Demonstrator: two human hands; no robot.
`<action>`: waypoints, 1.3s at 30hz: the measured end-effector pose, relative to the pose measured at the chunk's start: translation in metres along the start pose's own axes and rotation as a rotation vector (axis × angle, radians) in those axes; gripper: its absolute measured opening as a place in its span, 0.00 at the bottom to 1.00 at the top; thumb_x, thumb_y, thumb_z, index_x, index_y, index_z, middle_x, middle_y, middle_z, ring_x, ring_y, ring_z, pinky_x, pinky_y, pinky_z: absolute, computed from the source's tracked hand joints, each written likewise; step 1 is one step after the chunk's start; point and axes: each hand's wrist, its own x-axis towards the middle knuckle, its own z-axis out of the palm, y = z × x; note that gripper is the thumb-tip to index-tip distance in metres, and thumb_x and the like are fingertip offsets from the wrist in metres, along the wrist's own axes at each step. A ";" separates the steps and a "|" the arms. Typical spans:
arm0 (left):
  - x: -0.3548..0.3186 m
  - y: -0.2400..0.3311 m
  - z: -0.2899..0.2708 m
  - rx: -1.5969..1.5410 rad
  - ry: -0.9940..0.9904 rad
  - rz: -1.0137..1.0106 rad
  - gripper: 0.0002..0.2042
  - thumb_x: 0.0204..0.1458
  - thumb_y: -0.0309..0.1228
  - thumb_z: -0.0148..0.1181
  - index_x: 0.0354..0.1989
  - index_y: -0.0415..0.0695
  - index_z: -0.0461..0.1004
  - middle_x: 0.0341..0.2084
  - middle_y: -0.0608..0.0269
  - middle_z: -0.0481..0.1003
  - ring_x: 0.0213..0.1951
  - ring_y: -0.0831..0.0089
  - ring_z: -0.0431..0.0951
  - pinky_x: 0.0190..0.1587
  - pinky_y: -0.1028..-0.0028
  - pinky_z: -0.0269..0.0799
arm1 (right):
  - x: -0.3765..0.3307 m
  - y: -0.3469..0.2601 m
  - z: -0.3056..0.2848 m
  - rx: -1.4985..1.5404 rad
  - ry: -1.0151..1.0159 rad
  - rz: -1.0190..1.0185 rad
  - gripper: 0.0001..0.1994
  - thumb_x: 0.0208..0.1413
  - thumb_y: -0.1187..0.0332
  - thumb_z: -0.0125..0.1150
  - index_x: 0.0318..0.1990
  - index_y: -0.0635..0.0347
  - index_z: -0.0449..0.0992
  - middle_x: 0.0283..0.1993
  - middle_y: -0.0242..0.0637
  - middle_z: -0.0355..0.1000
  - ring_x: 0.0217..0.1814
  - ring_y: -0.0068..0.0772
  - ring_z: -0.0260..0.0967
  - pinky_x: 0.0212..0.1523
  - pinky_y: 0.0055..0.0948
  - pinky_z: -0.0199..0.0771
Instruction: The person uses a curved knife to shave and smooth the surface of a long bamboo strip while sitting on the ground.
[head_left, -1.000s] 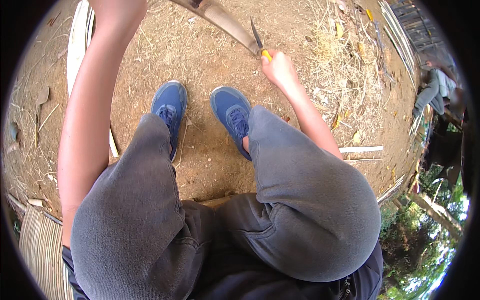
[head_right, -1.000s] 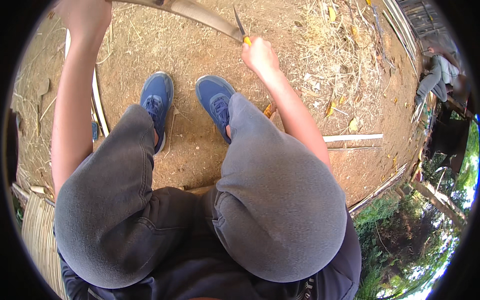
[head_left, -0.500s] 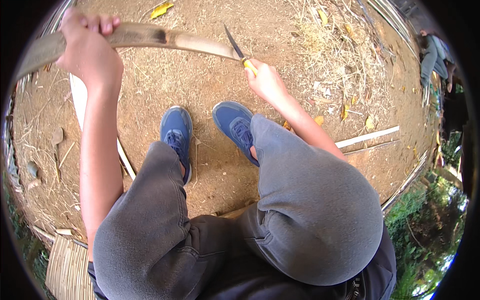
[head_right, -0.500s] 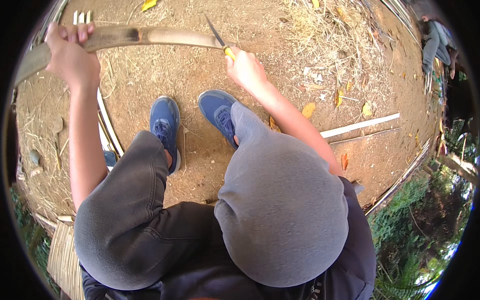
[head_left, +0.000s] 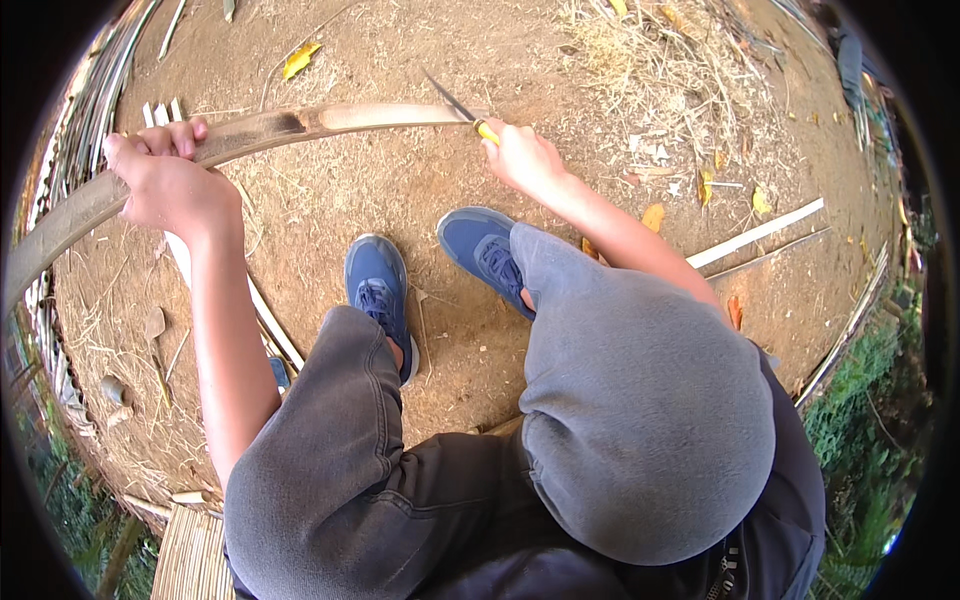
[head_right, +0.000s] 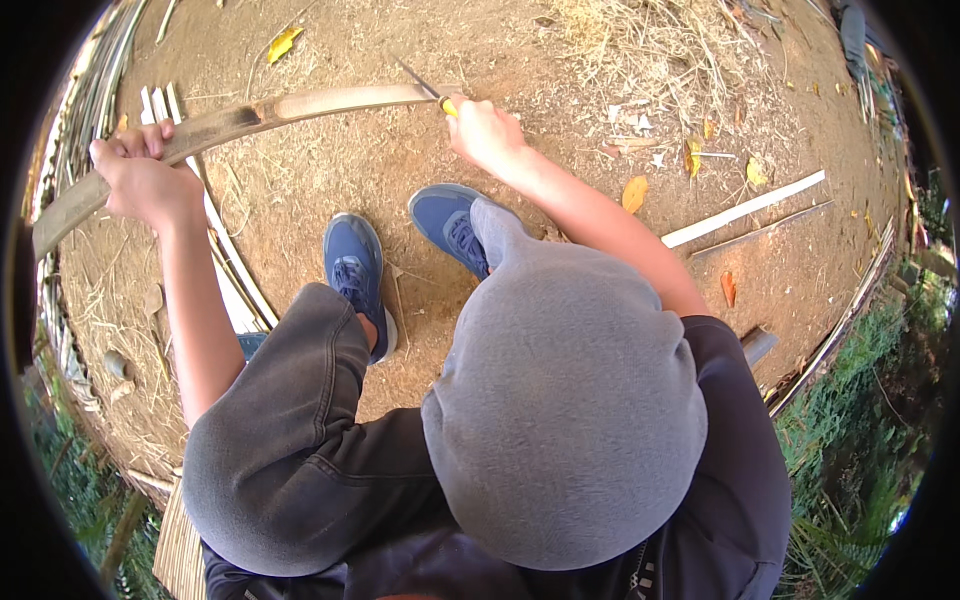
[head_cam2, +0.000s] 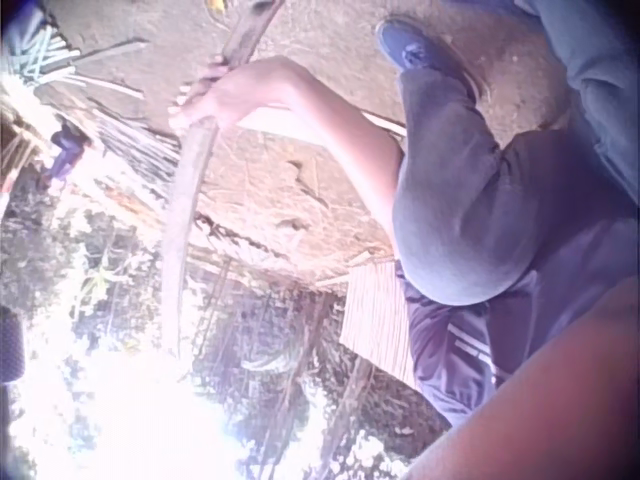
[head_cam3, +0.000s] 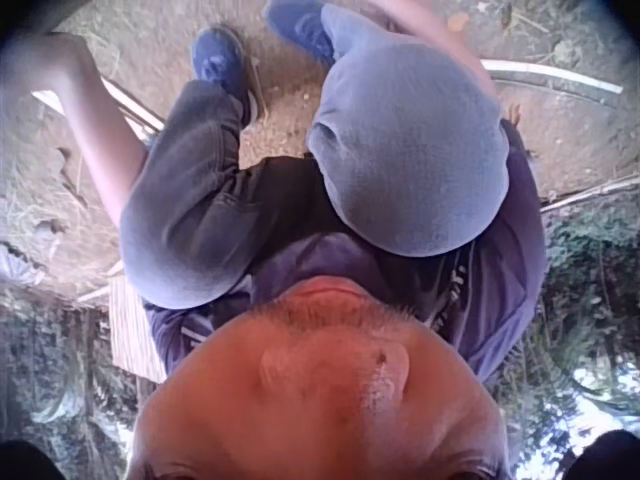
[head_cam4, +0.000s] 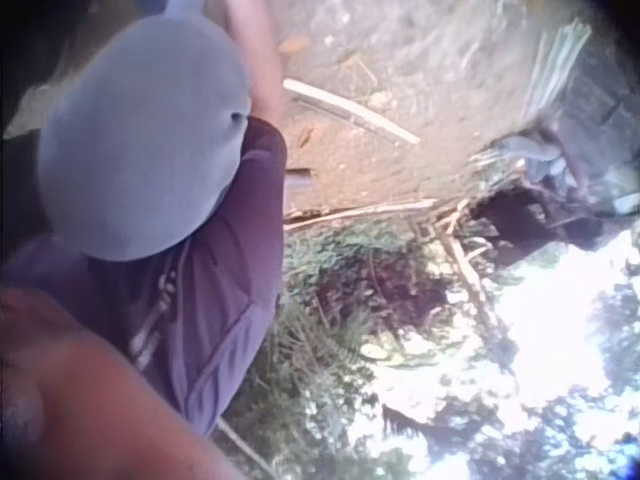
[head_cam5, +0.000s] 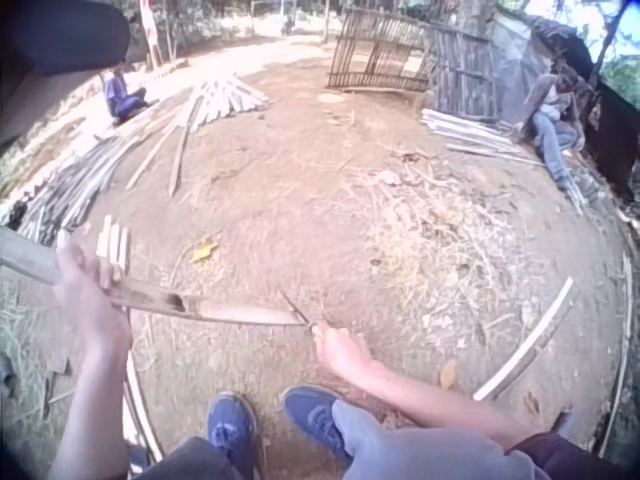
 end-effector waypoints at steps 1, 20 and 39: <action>0.001 -0.003 -0.002 0.000 0.011 -0.012 0.16 0.66 0.33 0.40 0.23 0.48 0.52 0.16 0.68 0.51 0.20 0.75 0.54 0.30 0.67 0.65 | 0.002 0.007 0.002 0.016 -0.001 -0.020 0.16 0.64 0.61 0.50 0.57 0.53 0.71 0.28 0.51 0.77 0.30 0.53 0.78 0.33 0.47 0.81; -0.005 0.001 0.002 0.035 -0.002 0.009 0.16 0.67 0.33 0.37 0.23 0.49 0.50 0.18 0.69 0.50 0.21 0.76 0.53 0.28 0.68 0.62 | 0.008 0.028 0.009 0.011 -0.090 0.059 0.14 0.63 0.62 0.50 0.51 0.55 0.74 0.34 0.50 0.78 0.35 0.51 0.79 0.36 0.49 0.79; -0.008 -0.004 0.002 0.037 -0.010 0.046 0.18 0.67 0.36 0.43 0.22 0.47 0.52 0.17 0.69 0.53 0.19 0.75 0.58 0.28 0.67 0.68 | 0.001 0.025 -0.003 0.024 -0.107 0.036 0.13 0.61 0.65 0.50 0.50 0.56 0.76 0.36 0.49 0.78 0.38 0.48 0.79 0.40 0.46 0.79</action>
